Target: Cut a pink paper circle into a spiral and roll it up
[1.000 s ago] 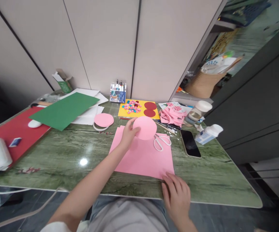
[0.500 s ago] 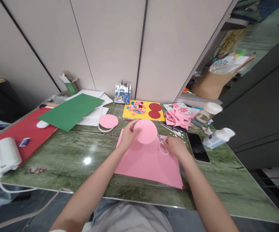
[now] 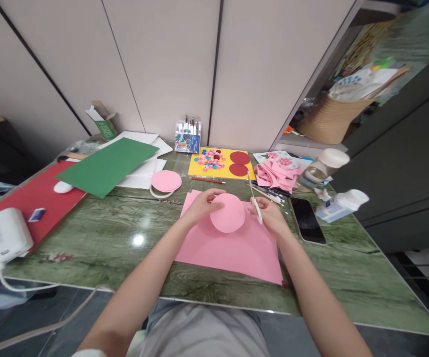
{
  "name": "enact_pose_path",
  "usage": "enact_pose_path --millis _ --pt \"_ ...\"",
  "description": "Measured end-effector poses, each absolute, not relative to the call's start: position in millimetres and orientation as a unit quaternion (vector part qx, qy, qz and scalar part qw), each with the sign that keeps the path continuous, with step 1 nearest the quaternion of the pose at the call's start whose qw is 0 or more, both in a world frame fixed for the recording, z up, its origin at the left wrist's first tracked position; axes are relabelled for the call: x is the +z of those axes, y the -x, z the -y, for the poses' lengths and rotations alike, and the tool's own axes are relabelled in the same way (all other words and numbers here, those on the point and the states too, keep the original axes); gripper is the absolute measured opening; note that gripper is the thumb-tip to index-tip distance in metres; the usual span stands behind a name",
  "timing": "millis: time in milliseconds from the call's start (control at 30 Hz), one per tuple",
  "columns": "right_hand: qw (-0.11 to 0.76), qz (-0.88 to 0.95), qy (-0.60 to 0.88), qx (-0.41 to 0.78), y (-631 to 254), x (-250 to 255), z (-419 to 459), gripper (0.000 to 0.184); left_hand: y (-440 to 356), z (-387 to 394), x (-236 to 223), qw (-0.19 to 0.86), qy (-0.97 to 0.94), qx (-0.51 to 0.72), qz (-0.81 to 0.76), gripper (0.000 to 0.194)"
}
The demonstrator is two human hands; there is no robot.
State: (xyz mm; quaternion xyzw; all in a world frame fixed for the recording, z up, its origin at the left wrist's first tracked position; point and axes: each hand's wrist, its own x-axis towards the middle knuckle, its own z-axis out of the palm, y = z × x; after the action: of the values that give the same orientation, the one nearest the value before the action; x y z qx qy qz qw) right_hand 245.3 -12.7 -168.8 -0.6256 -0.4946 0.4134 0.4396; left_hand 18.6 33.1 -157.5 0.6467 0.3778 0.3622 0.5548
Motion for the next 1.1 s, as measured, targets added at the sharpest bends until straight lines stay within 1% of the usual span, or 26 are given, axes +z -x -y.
enact_pose_path --millis 167,367,600,800,933,1100 --pt "0.467 0.474 0.622 0.414 -236.5 -173.1 13.3 0.043 -26.3 -26.8 -158.7 0.533 -0.657 0.376 -0.378 0.035" --pt "0.493 0.451 0.601 0.440 -235.5 -171.7 15.5 0.046 -27.2 -28.2 -161.3 0.554 -0.623 0.397 -0.383 0.037" --pt "0.508 0.420 0.586 0.472 -238.5 -170.3 16.4 0.044 -21.3 -29.8 -158.4 0.638 -0.553 0.370 -0.388 0.037" --pt "0.516 0.424 0.564 0.485 -239.6 -167.4 16.5 0.040 -20.9 -31.2 -154.5 0.700 -0.462 0.385 -0.386 0.032" --pt "0.526 0.408 0.546 0.509 -240.1 -164.7 17.0 0.038 -20.1 -34.0 -154.5 0.726 -0.423 0.392 -0.374 0.028" --pt "0.533 0.386 0.530 0.535 -242.7 -166.6 16.1 0.036 -19.0 -36.2 -155.8 0.751 -0.395 0.392 -0.355 0.030"
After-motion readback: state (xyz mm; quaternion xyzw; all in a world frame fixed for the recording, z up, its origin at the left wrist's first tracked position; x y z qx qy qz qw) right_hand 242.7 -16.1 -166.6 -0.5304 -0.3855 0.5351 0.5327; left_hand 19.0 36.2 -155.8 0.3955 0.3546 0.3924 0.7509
